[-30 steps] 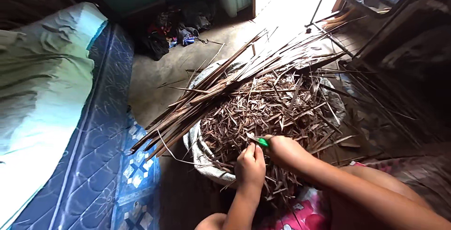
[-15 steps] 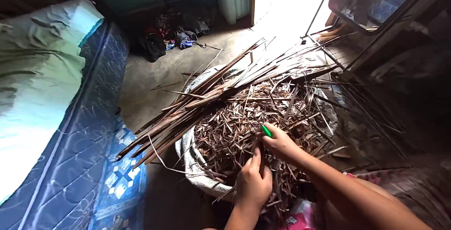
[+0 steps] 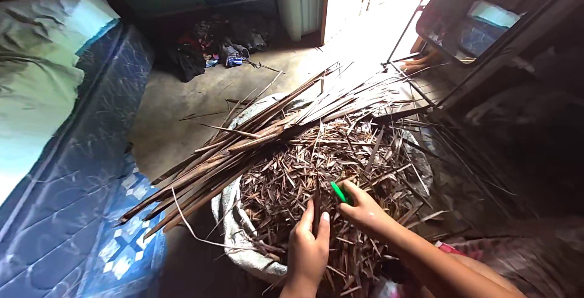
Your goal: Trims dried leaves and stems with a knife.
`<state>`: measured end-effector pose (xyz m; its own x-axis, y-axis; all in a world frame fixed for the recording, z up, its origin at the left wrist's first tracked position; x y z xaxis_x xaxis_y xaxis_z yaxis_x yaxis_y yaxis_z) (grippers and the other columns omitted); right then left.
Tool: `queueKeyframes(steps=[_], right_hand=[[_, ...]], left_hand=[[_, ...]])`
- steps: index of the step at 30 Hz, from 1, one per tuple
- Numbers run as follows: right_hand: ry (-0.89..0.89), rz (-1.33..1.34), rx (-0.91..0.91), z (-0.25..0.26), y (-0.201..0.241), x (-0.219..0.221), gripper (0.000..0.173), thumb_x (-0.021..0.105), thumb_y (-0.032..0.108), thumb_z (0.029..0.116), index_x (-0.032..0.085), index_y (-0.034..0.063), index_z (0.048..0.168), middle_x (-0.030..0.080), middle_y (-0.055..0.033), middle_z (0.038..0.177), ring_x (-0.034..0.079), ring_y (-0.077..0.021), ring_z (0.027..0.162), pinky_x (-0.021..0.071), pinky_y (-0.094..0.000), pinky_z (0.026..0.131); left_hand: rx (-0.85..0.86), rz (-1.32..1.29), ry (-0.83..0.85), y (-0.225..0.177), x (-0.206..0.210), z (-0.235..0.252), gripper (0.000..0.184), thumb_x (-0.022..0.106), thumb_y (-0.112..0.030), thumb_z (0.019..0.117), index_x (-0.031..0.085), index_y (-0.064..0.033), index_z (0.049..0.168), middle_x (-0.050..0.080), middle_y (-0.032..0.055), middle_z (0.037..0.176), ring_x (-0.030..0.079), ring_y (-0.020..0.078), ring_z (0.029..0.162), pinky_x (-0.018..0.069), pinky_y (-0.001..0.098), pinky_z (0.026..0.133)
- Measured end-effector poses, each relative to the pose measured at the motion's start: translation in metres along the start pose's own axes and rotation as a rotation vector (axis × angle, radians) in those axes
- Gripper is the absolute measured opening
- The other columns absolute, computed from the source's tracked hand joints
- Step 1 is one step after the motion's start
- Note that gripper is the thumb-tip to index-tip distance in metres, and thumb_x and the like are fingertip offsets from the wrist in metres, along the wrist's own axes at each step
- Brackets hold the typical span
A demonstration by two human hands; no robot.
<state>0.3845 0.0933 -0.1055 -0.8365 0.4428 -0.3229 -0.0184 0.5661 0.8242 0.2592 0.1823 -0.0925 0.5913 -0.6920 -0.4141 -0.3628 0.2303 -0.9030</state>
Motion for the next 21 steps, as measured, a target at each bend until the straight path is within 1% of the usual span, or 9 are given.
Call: queueKeyframes(steps=[3, 7, 9, 12, 14, 17, 18, 20, 21], right_hand=[[0.065, -0.071, -0.050, 0.000, 0.001, 0.005, 0.039, 0.057, 0.010, 0.0957, 0.059, 0.0021, 0.134, 0.063, -0.0138, 0.116, 0.062, -0.0188, 0.093, 0.0526, -0.0363, 0.082], [0.148, -0.065, -0.080, 0.003, 0.006, 0.008, 0.046, 0.052, 0.021, 0.1060, 0.049, 0.0095, 0.150, 0.066, -0.0125, 0.105, 0.063, -0.0160, 0.073, 0.0559, -0.0351, 0.070], [0.176, -0.135, -0.120, 0.003, 0.008, 0.010, 0.047, 0.049, 0.027, 0.1084, 0.047, 0.0140, 0.154, 0.067, -0.0126, 0.102, 0.062, -0.0172, 0.072, 0.0544, -0.0373, 0.070], [0.150, -0.330, -0.194, 0.000, 0.015, 0.014, 0.046, 0.052, 0.026, 0.1063, 0.052, 0.0150, 0.151, 0.071, -0.0181, 0.100, 0.068, -0.0314, 0.084, 0.0540, -0.0526, 0.078], [0.131, -0.423, -0.226, -0.003, 0.019, 0.021, 0.043, 0.053, 0.026, 0.1049, 0.055, 0.0119, 0.145, 0.071, -0.0182, 0.097, 0.069, -0.0347, 0.084, 0.0545, -0.0557, 0.076], [0.093, -0.481, -0.218, -0.004, 0.025, 0.030, 0.040, 0.055, 0.024, 0.1037, 0.059, 0.0089, 0.140, 0.072, -0.0189, 0.101, 0.071, -0.0369, 0.088, 0.0557, -0.0570, 0.077], [0.081, -0.450, -0.186, -0.003, 0.022, 0.034, 0.040, 0.053, 0.024, 0.1038, 0.058, 0.0094, 0.141, 0.072, -0.0189, 0.102, 0.071, -0.0364, 0.089, 0.0549, -0.0568, 0.079], [0.010, -0.414, -0.185, 0.003, 0.011, 0.039, 0.041, 0.053, 0.021, 0.1020, 0.059, 0.0082, 0.141, 0.072, -0.0195, 0.103, 0.071, -0.0366, 0.091, 0.0547, -0.0579, 0.080], [-0.052, -0.456, -0.246, 0.006, 0.009, 0.041, 0.040, 0.056, 0.019, 0.1003, 0.061, 0.0057, 0.137, 0.073, -0.0197, 0.101, 0.073, -0.0373, 0.089, 0.0570, -0.0583, 0.078]], left_hand=[[0.013, 0.012, -0.030, -0.001, -0.004, 0.009, 0.048, 0.057, -0.020, 0.0990, 0.058, 0.0072, 0.139, 0.073, 0.0111, 0.091, 0.060, 0.0063, 0.059, 0.0546, 0.0264, 0.062], [0.016, 0.034, -0.047, 0.002, -0.006, 0.022, 0.043, 0.054, -0.021, 0.1017, 0.063, 0.0051, 0.135, 0.069, 0.0039, 0.076, 0.058, 0.0049, 0.056, 0.0539, 0.0247, 0.060], [-0.008, 0.091, -0.063, 0.008, -0.011, 0.028, 0.036, 0.050, -0.024, 0.1044, 0.072, 0.0016, 0.119, 0.064, 0.0004, 0.067, 0.059, 0.0085, 0.057, 0.0539, 0.0301, 0.060], [-0.037, 0.179, -0.066, 0.014, -0.019, 0.033, 0.036, 0.046, -0.022, 0.1054, 0.074, 0.0012, 0.107, 0.065, 0.0060, 0.069, 0.063, 0.0166, 0.059, 0.0552, 0.0395, 0.061], [-0.051, 0.194, -0.044, 0.013, -0.021, 0.034, 0.035, 0.045, -0.019, 0.1042, 0.073, 0.0016, 0.104, 0.066, 0.0082, 0.072, 0.064, 0.0177, 0.063, 0.0550, 0.0400, 0.064], [-0.072, 0.224, -0.026, 0.007, -0.020, 0.035, 0.030, 0.052, -0.014, 0.1006, 0.070, 0.0036, 0.084, 0.064, 0.0116, 0.071, 0.064, 0.0211, 0.067, 0.0530, 0.0414, 0.067], [-0.086, 0.247, -0.009, 0.005, -0.021, 0.035, 0.029, 0.052, -0.014, 0.0998, 0.069, 0.0041, 0.085, 0.065, 0.0130, 0.073, 0.064, 0.0230, 0.070, 0.0528, 0.0428, 0.068], [-0.126, 0.269, 0.060, 0.005, -0.016, 0.035, 0.031, 0.052, -0.014, 0.1004, 0.072, 0.0059, 0.114, 0.073, 0.0193, 0.097, 0.072, 0.0299, 0.094, 0.0554, 0.0482, 0.087], [-0.142, 0.274, 0.082, 0.007, -0.014, 0.035, 0.032, 0.051, -0.014, 0.1013, 0.070, 0.0072, 0.116, 0.072, 0.0215, 0.103, 0.070, 0.0325, 0.101, 0.0537, 0.0496, 0.093]])
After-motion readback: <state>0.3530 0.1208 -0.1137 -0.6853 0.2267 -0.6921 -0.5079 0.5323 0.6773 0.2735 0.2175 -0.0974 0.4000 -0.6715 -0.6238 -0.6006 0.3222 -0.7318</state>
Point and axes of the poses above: each hand's wrist, its own z-axis towards the middle knuckle, its own x-axis out of the palm, y = z × x, the point moved 10 cm from there along z, towards the middle knuckle
